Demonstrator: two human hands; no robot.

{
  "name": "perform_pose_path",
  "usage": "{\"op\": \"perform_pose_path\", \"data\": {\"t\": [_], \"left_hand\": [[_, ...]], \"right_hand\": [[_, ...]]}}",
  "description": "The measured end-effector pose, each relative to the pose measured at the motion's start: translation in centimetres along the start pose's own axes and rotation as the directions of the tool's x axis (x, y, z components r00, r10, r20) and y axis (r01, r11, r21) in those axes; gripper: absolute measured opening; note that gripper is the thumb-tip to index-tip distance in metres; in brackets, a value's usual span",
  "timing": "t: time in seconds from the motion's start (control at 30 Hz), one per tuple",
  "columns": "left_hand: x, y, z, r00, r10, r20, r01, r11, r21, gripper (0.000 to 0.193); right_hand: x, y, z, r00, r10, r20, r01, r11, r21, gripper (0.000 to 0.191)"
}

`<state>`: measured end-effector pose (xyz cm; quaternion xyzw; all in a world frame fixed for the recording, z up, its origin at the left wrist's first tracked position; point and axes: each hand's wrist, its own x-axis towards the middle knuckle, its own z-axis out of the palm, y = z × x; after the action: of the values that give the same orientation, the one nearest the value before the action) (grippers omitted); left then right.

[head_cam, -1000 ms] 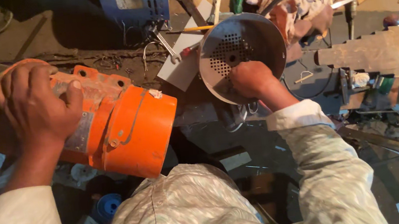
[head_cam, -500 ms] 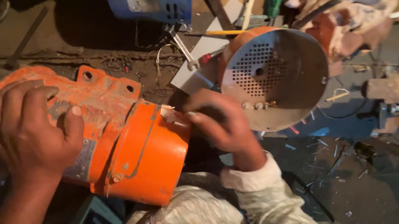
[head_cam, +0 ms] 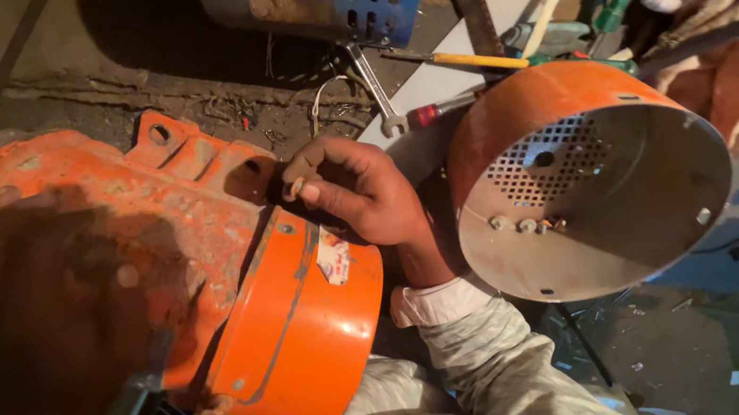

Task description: The person works on an orange electric motor on the floor of a cluttered repair workshop. They hold the motor steady, unscrew and remove its end cover and fan cowl, handle the perforated cover and internal parts, and reposition the motor repeatedly while refitting components by hand.

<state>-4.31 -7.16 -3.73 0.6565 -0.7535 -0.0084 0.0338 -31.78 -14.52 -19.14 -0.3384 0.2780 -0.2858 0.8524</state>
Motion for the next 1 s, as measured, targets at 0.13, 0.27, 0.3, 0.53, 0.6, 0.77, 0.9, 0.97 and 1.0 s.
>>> {"op": "perform_pose_path", "data": {"t": [0.13, 0.27, 0.3, 0.53, 0.6, 0.77, 0.9, 0.97, 1.0], "left_hand": [[0.6, 0.0, 0.1, 1.0, -0.005, 0.013, 0.006, 0.999, -0.046, 0.034], [0.8, 0.2, 0.0, 1.0, -0.02, 0.015, 0.021, 0.997, -0.068, 0.035], [0.8, 0.1, 0.0, 1.0, -0.024, 0.017, 0.025, 0.997, -0.075, 0.036], [1.1, -0.4, 0.1, 0.999, -0.029, 0.026, 0.031, 0.995, -0.091, 0.039], [1.1, -0.3, 0.0, 0.999, -0.034, 0.03, 0.037, 0.995, -0.093, 0.04], [1.2, -0.3, -0.1, 0.997, -0.067, 0.038, 0.071, 0.987, -0.142, 0.043], [1.0, -0.7, 0.0, 0.994, -0.08, 0.072, 0.089, 0.987, -0.135, 0.046], [0.9, -0.8, 0.0, 0.993, -0.087, 0.081, 0.096, 0.989, -0.116, 0.049], [0.7, -0.8, 0.1, 0.993, -0.086, 0.085, 0.095, 0.989, -0.111, 0.049]], "right_hand": [[0.7, -0.4, 0.0, 0.99, 0.08, 0.113, -0.091, 0.992, 0.088, 0.015], [0.9, -1.2, -1.1, 0.96, 0.129, 0.25, -0.139, 0.99, 0.026, 0.011], [1.0, -1.4, -1.4, 0.952, 0.097, 0.291, -0.099, 0.995, -0.006, 0.011], [2.4, -1.5, -2.0, 0.898, 0.135, 0.418, -0.127, 0.991, -0.048, 0.012], [2.7, -1.7, -2.0, 0.892, 0.084, 0.444, -0.074, 0.996, -0.04, 0.012], [3.8, -2.2, -2.3, 0.859, 0.177, 0.48, -0.124, 0.982, -0.139, 0.013], [4.4, -2.1, -2.3, 0.848, 0.171, 0.501, -0.104, 0.982, -0.158, 0.012], [4.4, -2.0, -2.3, 0.849, 0.178, 0.497, -0.132, 0.983, -0.127, 0.013], [4.3, -2.0, -2.3, 0.85, 0.184, 0.494, -0.147, 0.983, -0.113, 0.013]]}}
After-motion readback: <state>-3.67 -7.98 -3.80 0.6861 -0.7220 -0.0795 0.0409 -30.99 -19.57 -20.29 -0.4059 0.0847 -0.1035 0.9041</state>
